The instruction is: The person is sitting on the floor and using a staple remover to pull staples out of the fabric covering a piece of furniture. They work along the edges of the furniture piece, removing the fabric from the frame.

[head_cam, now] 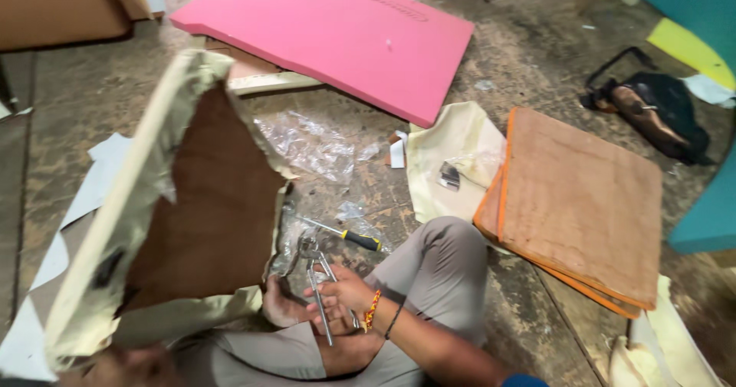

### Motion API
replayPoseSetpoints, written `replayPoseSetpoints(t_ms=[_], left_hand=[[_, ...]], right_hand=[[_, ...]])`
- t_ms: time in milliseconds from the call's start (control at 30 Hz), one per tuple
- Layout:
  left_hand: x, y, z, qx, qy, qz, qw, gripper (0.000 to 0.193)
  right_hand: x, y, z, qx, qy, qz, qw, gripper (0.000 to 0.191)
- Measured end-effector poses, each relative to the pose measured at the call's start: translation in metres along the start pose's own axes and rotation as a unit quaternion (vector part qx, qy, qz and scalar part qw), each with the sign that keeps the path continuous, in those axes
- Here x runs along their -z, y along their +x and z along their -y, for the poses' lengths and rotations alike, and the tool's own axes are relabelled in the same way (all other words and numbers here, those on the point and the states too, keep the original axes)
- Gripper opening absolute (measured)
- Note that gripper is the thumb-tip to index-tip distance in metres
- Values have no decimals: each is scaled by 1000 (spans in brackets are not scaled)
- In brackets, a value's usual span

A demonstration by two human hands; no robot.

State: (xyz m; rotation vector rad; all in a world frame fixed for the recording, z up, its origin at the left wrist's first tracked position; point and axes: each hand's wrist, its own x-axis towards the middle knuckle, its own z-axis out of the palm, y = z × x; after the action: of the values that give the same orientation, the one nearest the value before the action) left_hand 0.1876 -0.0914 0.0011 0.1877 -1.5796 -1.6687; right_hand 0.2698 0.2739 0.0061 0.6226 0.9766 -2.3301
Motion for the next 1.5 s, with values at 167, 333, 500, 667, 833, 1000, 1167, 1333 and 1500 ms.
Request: replayPoseSetpoints(t_ms=[167, 333, 500, 667, 833, 1000, 1167, 1333, 1500], left_hand=[[1, 2, -4, 2, 15, 4, 1000, 41], [2, 7, -10, -2, 21, 18, 1000, 41], [2, 10, -13, -4, 28, 32, 999, 40], [5, 16, -14, -8, 40, 47, 998, 40], [20, 15, -20, -14, 59, 75, 995, 40], [22, 15, -30, -24, 74, 92, 993, 39], [16, 16, -44, -31, 90, 109, 989, 39], [12, 23, -55, -35, 109, 124, 986, 39], [1, 25, -66, -47, 129, 148, 979, 38]], right_hand=[[4, -2, -5, 19, -39, -2, 999, 66], [13, 7, -14, 28, -76, -11, 997, 67], [23, 11, -19, 24, -66, -25, 997, 66], [29, 0, -11, -4, -38, -50, 998, 63], [25, -8, -2, -26, -21, -123, 992, 57], [31, -4, 4, -32, 40, -161, 986, 53], [44, 5, 3, -35, 96, -182, 978, 48], [49, 12, -2, -34, 113, -173, 978, 46], [51, 14, -4, -34, 120, -166, 978, 46]])
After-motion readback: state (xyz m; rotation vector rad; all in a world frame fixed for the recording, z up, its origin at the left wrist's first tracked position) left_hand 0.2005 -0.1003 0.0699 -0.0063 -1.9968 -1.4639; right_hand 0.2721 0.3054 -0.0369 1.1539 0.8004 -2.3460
